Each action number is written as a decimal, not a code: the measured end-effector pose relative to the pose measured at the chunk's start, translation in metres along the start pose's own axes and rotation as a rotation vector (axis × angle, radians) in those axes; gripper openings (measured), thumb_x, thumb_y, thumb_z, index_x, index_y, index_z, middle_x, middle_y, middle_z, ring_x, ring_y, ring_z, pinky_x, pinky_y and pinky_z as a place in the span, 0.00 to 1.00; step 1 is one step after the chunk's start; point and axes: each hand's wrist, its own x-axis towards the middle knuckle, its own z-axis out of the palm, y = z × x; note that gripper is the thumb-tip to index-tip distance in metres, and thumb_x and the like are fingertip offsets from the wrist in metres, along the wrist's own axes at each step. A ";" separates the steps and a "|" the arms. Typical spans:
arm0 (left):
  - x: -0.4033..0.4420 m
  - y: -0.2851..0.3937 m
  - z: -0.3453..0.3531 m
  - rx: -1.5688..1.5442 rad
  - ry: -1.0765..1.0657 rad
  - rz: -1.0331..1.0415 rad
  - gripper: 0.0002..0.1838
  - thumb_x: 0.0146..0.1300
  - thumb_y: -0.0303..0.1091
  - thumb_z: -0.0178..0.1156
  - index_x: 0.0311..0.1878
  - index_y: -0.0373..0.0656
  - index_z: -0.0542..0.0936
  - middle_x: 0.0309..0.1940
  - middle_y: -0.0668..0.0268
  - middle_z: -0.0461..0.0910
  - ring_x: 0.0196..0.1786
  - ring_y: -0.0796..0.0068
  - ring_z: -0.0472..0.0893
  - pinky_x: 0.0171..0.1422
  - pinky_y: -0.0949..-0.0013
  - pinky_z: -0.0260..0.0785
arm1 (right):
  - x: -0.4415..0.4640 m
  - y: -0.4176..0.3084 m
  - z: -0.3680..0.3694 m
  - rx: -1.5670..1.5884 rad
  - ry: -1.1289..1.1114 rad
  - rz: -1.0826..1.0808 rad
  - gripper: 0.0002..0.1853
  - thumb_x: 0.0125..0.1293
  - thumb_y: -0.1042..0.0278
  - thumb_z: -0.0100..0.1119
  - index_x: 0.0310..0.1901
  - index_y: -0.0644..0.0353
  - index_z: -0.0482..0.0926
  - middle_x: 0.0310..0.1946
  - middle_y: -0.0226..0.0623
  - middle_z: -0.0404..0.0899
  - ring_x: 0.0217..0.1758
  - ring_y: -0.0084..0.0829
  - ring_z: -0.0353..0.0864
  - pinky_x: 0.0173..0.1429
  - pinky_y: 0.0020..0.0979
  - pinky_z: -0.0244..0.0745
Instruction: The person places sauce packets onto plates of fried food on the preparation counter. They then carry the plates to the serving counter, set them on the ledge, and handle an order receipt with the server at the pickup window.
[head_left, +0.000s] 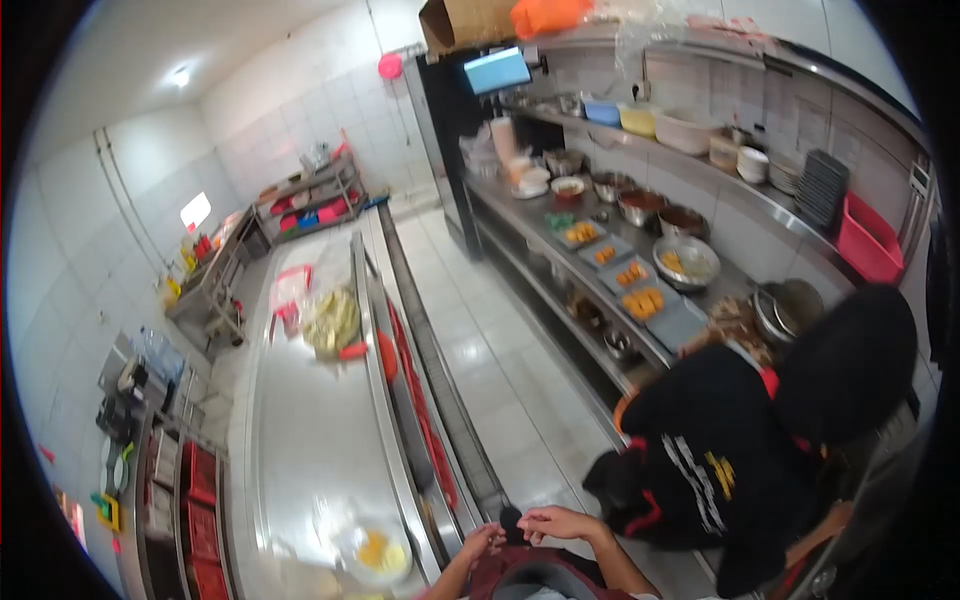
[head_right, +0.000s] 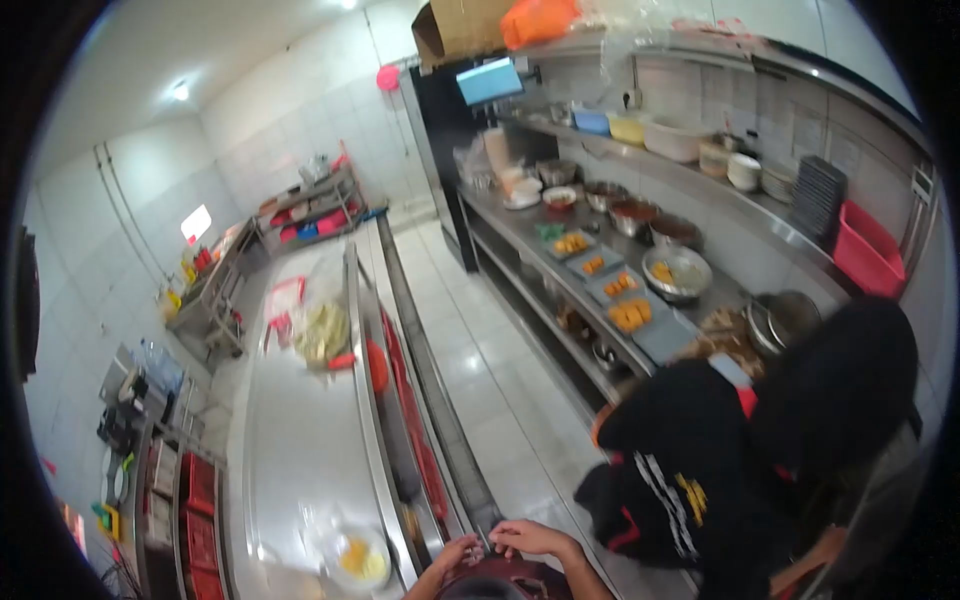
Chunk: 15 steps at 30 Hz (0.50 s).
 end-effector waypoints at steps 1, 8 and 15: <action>0.027 0.024 0.036 -0.015 -0.016 0.029 0.17 0.74 0.42 0.54 0.62 0.50 0.74 0.53 0.68 0.81 0.52 0.70 0.82 0.53 0.63 0.75 | 0.007 0.010 -0.043 -0.021 0.112 0.034 0.17 0.77 0.58 0.52 0.55 0.62 0.79 0.41 0.33 0.84 0.41 0.24 0.83 0.50 0.26 0.77; 0.143 0.318 0.010 -0.001 -0.008 0.213 0.17 0.74 0.38 0.54 0.62 0.47 0.73 0.51 0.67 0.82 0.52 0.70 0.82 0.52 0.63 0.75 | 0.159 -0.060 -0.206 -0.270 0.540 0.079 0.18 0.73 0.56 0.58 0.53 0.61 0.81 0.39 0.32 0.84 0.42 0.23 0.81 0.50 0.27 0.76; 0.324 0.546 -0.041 0.202 0.069 0.284 0.30 0.75 0.45 0.53 0.74 0.40 0.63 0.59 0.54 0.79 0.57 0.62 0.82 0.58 0.62 0.76 | 0.304 0.084 -0.439 0.161 0.923 0.344 0.20 0.71 0.56 0.61 0.58 0.58 0.77 0.47 0.38 0.81 0.47 0.27 0.80 0.52 0.31 0.75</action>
